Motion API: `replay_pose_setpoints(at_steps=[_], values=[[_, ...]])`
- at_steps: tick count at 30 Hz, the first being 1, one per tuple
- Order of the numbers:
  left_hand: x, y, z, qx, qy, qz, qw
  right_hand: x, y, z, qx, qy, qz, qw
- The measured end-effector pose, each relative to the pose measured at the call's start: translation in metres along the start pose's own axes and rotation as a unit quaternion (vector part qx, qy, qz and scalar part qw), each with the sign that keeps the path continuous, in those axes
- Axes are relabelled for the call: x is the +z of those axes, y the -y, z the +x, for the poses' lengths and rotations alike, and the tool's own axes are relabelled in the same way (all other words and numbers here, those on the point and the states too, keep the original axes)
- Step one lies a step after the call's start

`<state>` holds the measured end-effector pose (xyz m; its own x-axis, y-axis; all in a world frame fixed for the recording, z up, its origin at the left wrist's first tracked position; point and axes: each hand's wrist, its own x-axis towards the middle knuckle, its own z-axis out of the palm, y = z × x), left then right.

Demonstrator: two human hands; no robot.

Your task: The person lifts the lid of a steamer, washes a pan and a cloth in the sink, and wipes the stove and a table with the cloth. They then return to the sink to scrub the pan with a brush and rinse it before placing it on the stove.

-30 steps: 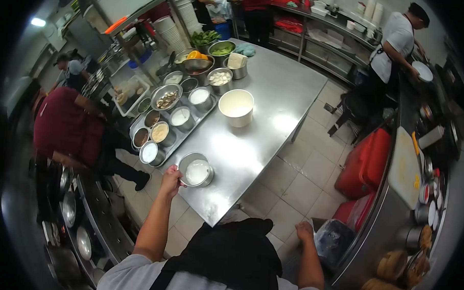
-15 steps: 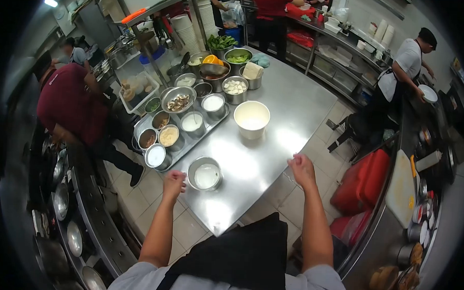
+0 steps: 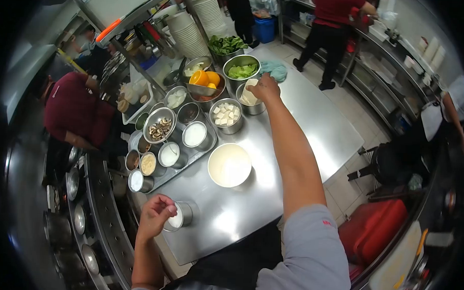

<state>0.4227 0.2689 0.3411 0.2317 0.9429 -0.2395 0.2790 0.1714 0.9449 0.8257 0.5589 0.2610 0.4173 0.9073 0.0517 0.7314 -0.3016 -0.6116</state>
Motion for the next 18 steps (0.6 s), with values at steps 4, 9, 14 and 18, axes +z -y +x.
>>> replay_pose_setpoints(at_steps=[4, 9, 14, 18], values=[[0.028, -0.005, -0.003, 0.000, 0.019, 0.035, 0.999, 0.002, 0.014, 0.026, -0.008, 0.087, -0.079, 0.993], [0.043, 0.000, -0.006, -0.039, -0.036, -0.022, 0.998, 0.014, 0.012, 0.031, -0.017, 0.111, -0.132, 0.985], [0.064, 0.003, -0.005, -0.051, -0.051, -0.058, 0.996, 0.021, 0.004, 0.021, -0.055, 0.048, -0.111, 0.991], [0.073, 0.003, -0.007, -0.056, -0.046, -0.074, 0.995, 0.001, 0.017, 0.017, -0.033, 0.127, -0.100, 0.986]])
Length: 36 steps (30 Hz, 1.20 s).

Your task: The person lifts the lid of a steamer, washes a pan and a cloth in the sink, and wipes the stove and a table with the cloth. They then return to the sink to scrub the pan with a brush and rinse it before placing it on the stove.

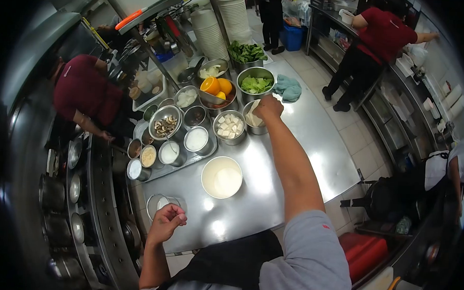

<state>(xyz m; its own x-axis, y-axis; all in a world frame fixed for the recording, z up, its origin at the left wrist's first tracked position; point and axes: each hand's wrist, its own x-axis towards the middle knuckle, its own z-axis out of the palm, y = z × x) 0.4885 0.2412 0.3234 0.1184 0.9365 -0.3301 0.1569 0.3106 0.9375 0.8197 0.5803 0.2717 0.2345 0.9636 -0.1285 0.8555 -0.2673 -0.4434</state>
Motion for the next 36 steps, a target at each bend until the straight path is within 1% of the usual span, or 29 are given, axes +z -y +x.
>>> replay_pose_setpoints(at_steps=[1, 3, 5, 7, 10, 11, 13, 14, 15, 16, 17, 18, 19, 20, 21, 22, 23, 24, 25, 26, 27, 28, 29, 31, 33, 34, 35, 36], values=[[0.002, 0.000, -0.001, -0.002, 0.001, -0.007, 1.000, -0.001, 0.000, 0.000, -0.002, 0.031, 0.002, 1.000], [0.003, 0.001, -0.001, -0.003, 0.004, -0.012, 1.000, 0.011, -0.001, 0.003, 0.005, 0.033, 0.005, 0.999], [0.004, 0.001, -0.001, -0.004, 0.009, -0.018, 1.000, 0.023, -0.003, -0.001, 0.008, -0.032, 0.028, 0.999], [0.003, 0.001, -0.001, -0.009, 0.013, -0.007, 1.000, 0.019, -0.004, -0.005, 0.013, -0.035, 0.038, 0.999], [-0.001, 0.000, -0.003, 0.005, 0.028, -0.026, 0.999, 0.010, -0.013, -0.010, 0.014, -0.046, 0.113, 0.992], [-0.003, 0.001, -0.002, 0.003, 0.032, -0.025, 0.999, 0.007, -0.016, -0.011, 0.044, -0.045, 0.136, 0.989], [-0.007, 0.003, 0.004, -0.016, 0.074, -0.077, 0.994, 0.004, -0.025, -0.016, 0.077, -0.073, 0.234, 0.966], [-0.005, 0.004, 0.010, -0.015, 0.083, -0.079, 0.993, 0.025, -0.039, 0.000, 0.102, -0.109, 0.319, 0.936], [-0.001, 0.005, 0.016, -0.022, 0.117, -0.082, 0.989, 0.022, -0.043, -0.004, 0.107, -0.116, 0.314, 0.936], [0.004, 0.005, 0.022, -0.030, 0.153, -0.085, 0.984, 0.018, -0.047, -0.011, 0.087, -0.091, 0.454, 0.882], [0.015, 0.003, 0.027, -0.033, 0.168, -0.086, 0.981, 0.014, -0.055, -0.021, 0.067, -0.068, 0.583, 0.807], [0.030, -0.001, 0.033, -0.011, 0.190, -0.104, 0.976, 0.000, -0.049, -0.049, 0.059, -0.055, 0.671, 0.737], [0.043, -0.006, 0.039, 0.012, 0.221, -0.120, 0.968, 0.006, -0.064, -0.054, 0.044, -0.043, 0.703, 0.708], [0.055, -0.004, 0.050, 0.042, 0.267, -0.131, 0.954, 0.010, -0.071, -0.069, 0.037, -0.015, 0.744, 0.667], [0.070, -0.004, 0.059, 0.080, 0.255, -0.130, 0.955, 0.008, -0.073, -0.101, -0.016, -0.017, 0.780, 0.625], [0.083, -0.002, 0.068, 0.114, 0.255, -0.133, 0.951, 0.014, -0.080, -0.124, -0.024, 0.007, 0.811, 0.584], [0.091, 0.001, 0.082, 0.156, 0.247, -0.098, 0.952, 0.004, -0.075, -0.163, 0.023, -0.034, 0.777, 0.628], [0.100, 0.000, 0.096, 0.169, 0.215, -0.076, 0.959, -0.003, -0.077, -0.196, 0.013, -0.048, 0.746, 0.664], [0.108, -0.003, 0.108, 0.114, 0.187, -0.123, 0.968, 0.001, -0.087, -0.216, 0.055, -0.049, 0.723, 0.687], [0.118, -0.003, 0.117, 0.088, 0.220, -0.180, 0.955, -0.018, -0.087, -0.258, 0.069, -0.052, 0.715, 0.694], [0.124, 0.006, 0.131, 0.081, 0.271, -0.166, 0.945, -0.008, -0.097, -0.275, 0.078, -0.054, 0.712, 0.696], [0.142, -0.004, 0.119, 0.038, 0.349, -0.215, 0.912, -0.011, -0.103, -0.304, 0.111, -0.071, 0.653, 0.746], [0.156, -0.002, 0.113, -0.018, 0.413, -0.258, 0.873, -0.022, -0.104, -0.331, 0.141, -0.075, 0.591, 0.791], [0.181, 0.015, 0.087, -0.078, 0.455, -0.249, 0.852, -0.037, -0.115, -0.380, 0.146, -0.029, 0.565, 0.812], [0.210, 0.028, 0.065, -0.108, 0.463, -0.211, 0.854, -0.024, -0.128, -0.405, 0.158, -0.085, 0.525, 0.832], [0.227, 0.032, 0.055, -0.116, 0.453, -0.213, 0.858, -0.038, -0.130, -0.427, 0.163, -0.100, 0.478, 0.858], [0.243, 0.040, 0.050, -0.125, 0.468, -0.216, 0.848, -0.033, -0.146, -0.435, 0.127, -0.114, 0.434, 0.885], [0.258, 0.044, 0.040, -0.160, 0.463, -0.237, 0.839, -0.038, -0.163, -0.445, 0.126, -0.096, 0.420, 0.894]])
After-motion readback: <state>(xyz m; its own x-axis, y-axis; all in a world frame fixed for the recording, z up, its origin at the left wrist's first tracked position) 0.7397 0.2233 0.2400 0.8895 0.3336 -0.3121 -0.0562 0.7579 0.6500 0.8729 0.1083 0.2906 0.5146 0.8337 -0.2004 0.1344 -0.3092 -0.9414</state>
